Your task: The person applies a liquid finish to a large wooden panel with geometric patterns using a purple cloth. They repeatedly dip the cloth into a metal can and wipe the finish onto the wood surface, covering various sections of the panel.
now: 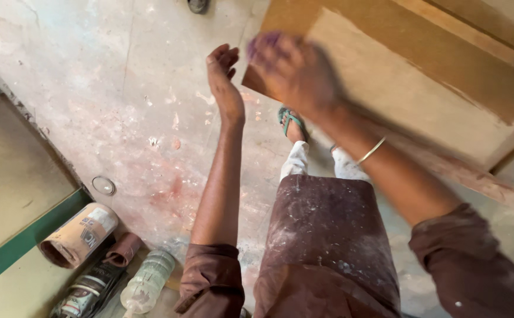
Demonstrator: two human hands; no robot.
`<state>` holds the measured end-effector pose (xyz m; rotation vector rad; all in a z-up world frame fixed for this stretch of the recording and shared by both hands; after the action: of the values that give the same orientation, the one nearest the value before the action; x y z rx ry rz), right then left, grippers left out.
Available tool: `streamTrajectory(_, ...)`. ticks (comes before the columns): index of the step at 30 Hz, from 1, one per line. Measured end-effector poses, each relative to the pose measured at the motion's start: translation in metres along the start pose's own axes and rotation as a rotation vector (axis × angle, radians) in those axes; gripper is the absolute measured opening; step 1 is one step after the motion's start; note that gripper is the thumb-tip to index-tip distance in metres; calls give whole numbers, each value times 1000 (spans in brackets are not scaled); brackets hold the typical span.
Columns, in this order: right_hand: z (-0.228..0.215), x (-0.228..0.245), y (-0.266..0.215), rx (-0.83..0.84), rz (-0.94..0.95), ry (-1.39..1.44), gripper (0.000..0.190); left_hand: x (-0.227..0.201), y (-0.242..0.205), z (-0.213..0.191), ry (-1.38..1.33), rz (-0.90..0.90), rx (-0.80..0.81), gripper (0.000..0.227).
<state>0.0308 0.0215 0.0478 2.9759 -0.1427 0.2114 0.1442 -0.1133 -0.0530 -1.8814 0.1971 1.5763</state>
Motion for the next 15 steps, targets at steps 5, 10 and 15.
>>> streamTrajectory(5,-14,30,-122,-6,405,44,58,0,-6,8,166,181,-139,52)
streamTrajectory(10,-62,0,-324,-80,919,31,62,-36,-24,40,465,413,-223,49)
streamTrajectory(15,-92,-10,-386,-101,1040,-142,61,-41,-26,59,365,391,-182,48)
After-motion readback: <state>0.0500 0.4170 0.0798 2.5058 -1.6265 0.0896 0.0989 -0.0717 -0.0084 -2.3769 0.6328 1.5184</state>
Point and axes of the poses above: each hand's wrist, its own y-axis towards the middle knuckle, its own z-axis out of the palm, x = y × z, the point moved 6 cm from there along y, towards the middle knuckle, and after that the axes turned 8 degrees about -z, right-handed, at the moved point
